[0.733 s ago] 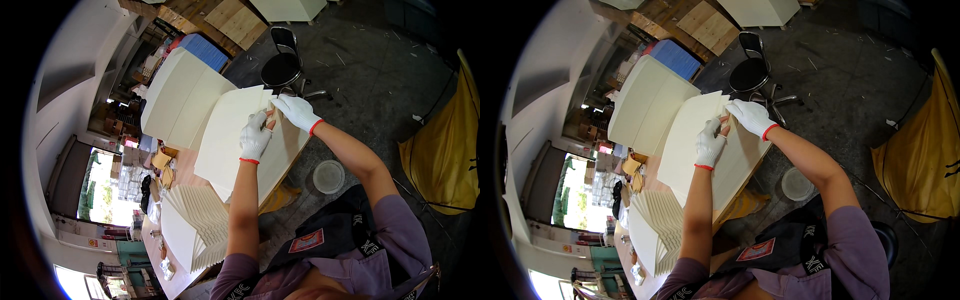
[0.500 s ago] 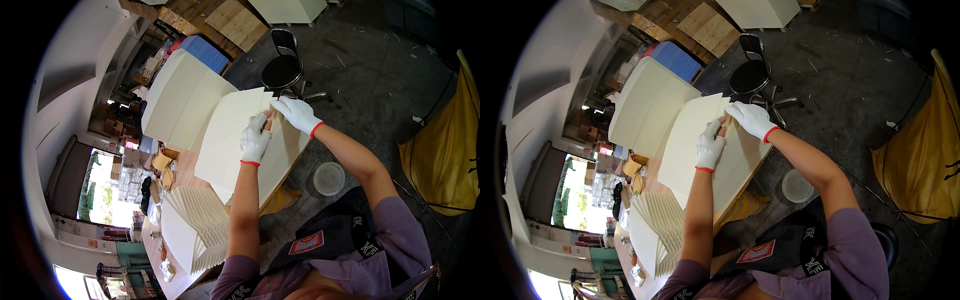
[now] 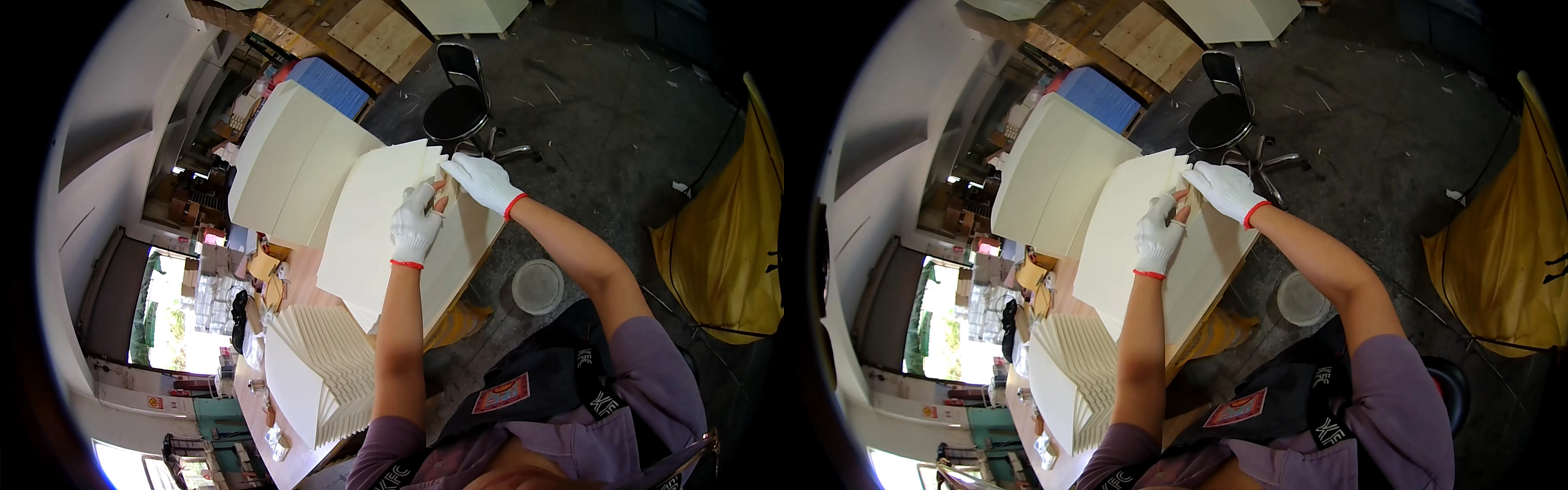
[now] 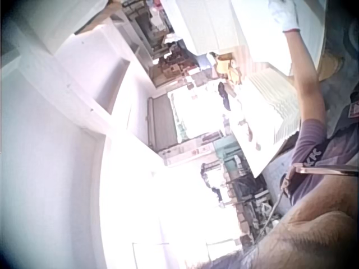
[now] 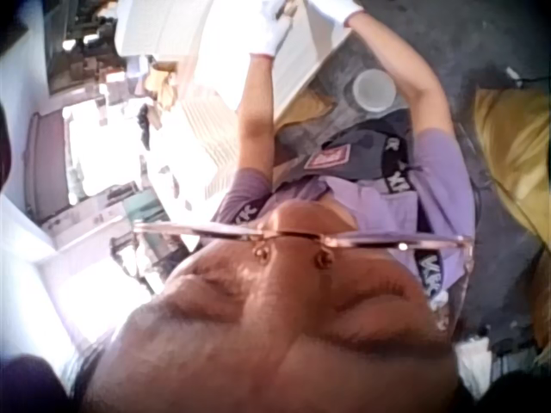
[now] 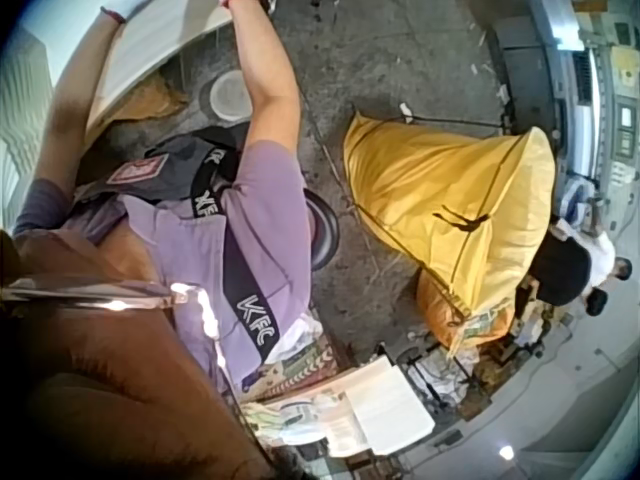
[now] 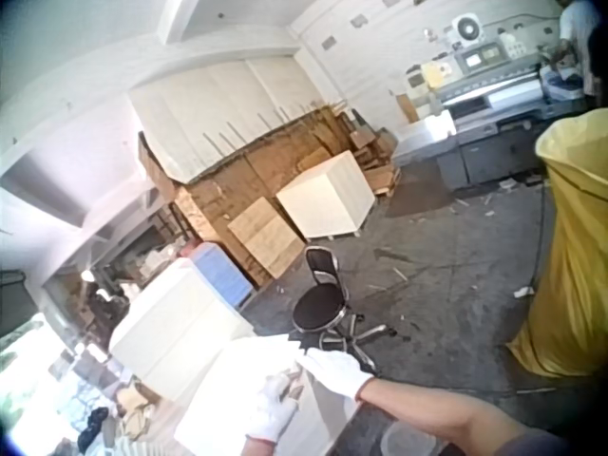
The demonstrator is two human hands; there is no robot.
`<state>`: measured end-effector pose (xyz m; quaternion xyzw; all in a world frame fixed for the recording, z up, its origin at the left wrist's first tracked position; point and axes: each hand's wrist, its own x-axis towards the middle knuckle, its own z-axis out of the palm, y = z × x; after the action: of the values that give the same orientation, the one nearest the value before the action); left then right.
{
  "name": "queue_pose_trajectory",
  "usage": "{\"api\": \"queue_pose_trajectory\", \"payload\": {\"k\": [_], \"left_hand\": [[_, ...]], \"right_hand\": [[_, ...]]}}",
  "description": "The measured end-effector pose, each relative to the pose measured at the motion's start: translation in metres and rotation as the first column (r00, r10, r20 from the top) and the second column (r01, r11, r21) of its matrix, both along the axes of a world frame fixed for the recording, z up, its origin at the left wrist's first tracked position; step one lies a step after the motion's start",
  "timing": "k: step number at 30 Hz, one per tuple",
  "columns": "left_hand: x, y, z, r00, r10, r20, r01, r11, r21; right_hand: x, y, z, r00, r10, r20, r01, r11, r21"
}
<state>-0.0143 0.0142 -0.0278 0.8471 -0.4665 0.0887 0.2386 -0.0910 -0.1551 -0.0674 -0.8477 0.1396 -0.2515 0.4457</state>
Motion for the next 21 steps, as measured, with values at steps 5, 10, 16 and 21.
{"api": "queue_pose_trajectory", "payload": {"k": [5, 10, 16, 21], "left_hand": [[-0.001, -0.001, 0.003, 1.0, 0.016, -0.027, -0.016, 1.0, -0.021], [0.0, 0.0, 0.002, 1.0, 0.008, 0.018, -0.008, 1.0, 0.001], [-0.007, -0.002, 0.005, 0.999, -0.028, 0.028, 0.027, 1.0, 0.011], [-0.007, -0.002, 0.005, 1.0, -0.002, 0.017, 0.002, 1.0, 0.008]], "right_hand": [[0.0, -0.001, -0.001, 1.0, 0.01, 0.0, -0.01, 1.0, 0.014], [0.003, 0.0, -0.007, 1.0, -0.01, 0.004, 0.01, 1.0, -0.022], [0.009, -0.002, -0.021, 0.997, -0.021, 0.068, 0.025, 0.998, -0.062], [0.005, 0.001, -0.011, 0.998, -0.037, 0.053, 0.037, 0.999, 0.0]]}}
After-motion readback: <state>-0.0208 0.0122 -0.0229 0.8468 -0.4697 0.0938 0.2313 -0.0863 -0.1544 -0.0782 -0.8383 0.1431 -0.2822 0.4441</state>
